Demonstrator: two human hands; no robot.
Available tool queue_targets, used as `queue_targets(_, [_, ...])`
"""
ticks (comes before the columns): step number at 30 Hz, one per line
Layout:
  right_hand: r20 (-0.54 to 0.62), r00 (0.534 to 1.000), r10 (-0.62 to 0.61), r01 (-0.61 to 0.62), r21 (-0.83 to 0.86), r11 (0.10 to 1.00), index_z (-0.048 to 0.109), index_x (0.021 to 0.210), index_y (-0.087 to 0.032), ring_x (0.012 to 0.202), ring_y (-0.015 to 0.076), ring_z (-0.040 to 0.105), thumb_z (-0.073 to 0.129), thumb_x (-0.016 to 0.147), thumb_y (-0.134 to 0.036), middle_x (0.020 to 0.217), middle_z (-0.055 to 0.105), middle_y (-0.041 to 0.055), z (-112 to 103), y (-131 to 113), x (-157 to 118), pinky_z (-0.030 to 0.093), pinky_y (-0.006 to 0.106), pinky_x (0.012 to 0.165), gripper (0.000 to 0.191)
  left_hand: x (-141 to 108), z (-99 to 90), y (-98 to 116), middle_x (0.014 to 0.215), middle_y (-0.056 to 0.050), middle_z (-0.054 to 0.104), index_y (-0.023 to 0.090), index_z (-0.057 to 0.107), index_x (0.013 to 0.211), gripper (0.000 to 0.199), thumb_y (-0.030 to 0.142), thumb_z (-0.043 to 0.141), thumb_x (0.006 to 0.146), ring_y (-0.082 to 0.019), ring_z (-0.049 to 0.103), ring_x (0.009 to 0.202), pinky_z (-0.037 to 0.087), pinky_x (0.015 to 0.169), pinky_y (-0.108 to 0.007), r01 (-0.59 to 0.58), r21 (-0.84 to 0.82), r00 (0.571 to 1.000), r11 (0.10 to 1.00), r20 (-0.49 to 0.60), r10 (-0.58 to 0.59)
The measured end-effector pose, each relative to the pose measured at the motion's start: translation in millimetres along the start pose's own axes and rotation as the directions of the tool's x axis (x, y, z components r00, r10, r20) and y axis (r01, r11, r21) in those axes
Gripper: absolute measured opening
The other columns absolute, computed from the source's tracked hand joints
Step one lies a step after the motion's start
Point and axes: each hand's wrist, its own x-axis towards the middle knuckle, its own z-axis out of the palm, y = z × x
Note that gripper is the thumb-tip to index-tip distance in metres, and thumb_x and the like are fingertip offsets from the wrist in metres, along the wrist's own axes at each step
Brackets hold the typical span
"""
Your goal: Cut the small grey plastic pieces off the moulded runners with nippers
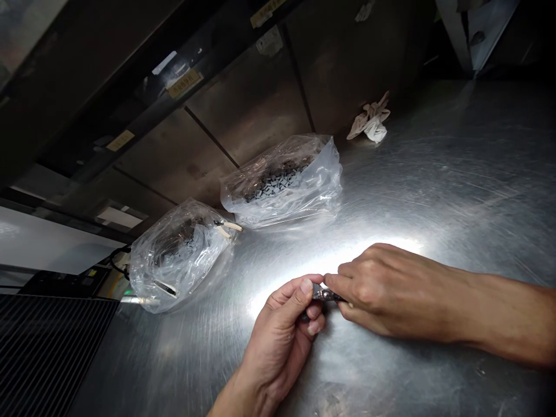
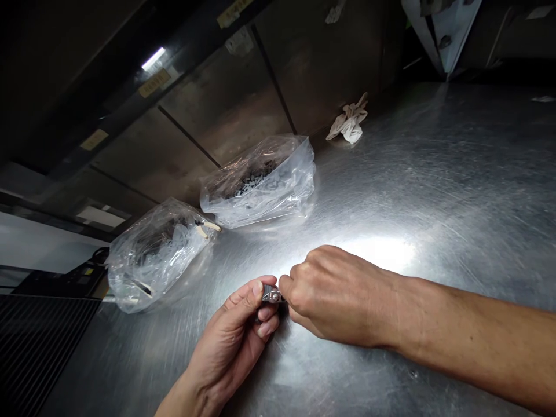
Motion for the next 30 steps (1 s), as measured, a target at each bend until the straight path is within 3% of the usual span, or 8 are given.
queue_targets(6, [-0.034,0.989,-0.144,0.146,0.08,0.986,0.064,0.087,-0.016,0.055,0.0143,0.053,0.057,0.086,-0.018,0.071,0.065,0.0009,-7,-9,-2,0.022,0.033,0.052,0.008,1,-0.4,2,0.079,-0.004,0.06,0.008,0.074,0.097,0.02,0.02,0.076,0.081,-0.006,0.046,0.063,0.04,0.055,-0.016,0.011,-0.035,1.0,0.999,0.01,-0.01])
queue_targets(10, [-0.049,0.986,-0.161,0.165,0.092,0.982,0.063,0.08,-0.016,0.051,0.0122,0.046,0.058,0.082,-0.018,0.065,0.063,0.0001,-8,-6,-3,0.019,0.032,0.05,0.006,1,0.8,2,0.081,-0.004,0.06,0.007,0.073,0.1,0.02,0.02,0.073,0.085,-0.005,0.046,0.063,0.041,0.055,-0.016,0.017,-0.044,1.0,0.999,0.021,-0.016])
queue_targets(14, [-0.091,0.987,-0.129,0.138,0.105,0.985,0.061,0.073,-0.016,0.049,0.0115,0.044,0.058,0.078,-0.017,0.06,0.061,-0.0004,-6,-1,-2,0.018,0.031,0.05,0.006,1,1.4,2,0.082,-0.005,0.059,0.006,0.072,0.101,0.021,0.022,0.071,0.086,-0.005,0.048,0.065,0.043,0.058,-0.016,0.022,-0.051,1.0,0.998,0.002,-0.021])
queue_targets(24, [-0.158,0.987,0.036,-0.015,0.134,0.991,0.057,0.064,-0.018,0.047,0.0099,0.039,0.054,0.076,-0.019,0.055,0.057,-0.001,-7,12,-2,0.02,0.03,0.052,0.012,-1,1.8,4,0.076,-0.002,0.057,0.009,0.066,0.091,0.018,0.027,0.063,0.092,-0.004,0.043,0.053,0.036,0.045,-0.015,0.056,-0.077,0.998,0.995,0.036,-0.053])
queue_targets(30, [-0.115,0.991,0.063,-0.055,0.073,0.996,0.061,0.068,-0.017,0.05,0.0119,0.048,0.054,0.078,-0.022,0.061,0.063,0.0014,0,24,3,0.024,0.03,0.053,0.014,-2,-7.6,7,0.075,-0.002,0.058,0.011,0.064,0.085,0.018,0.027,0.065,0.09,-0.004,0.042,0.051,0.035,0.044,-0.016,0.065,-0.075,0.997,0.995,0.035,-0.063])
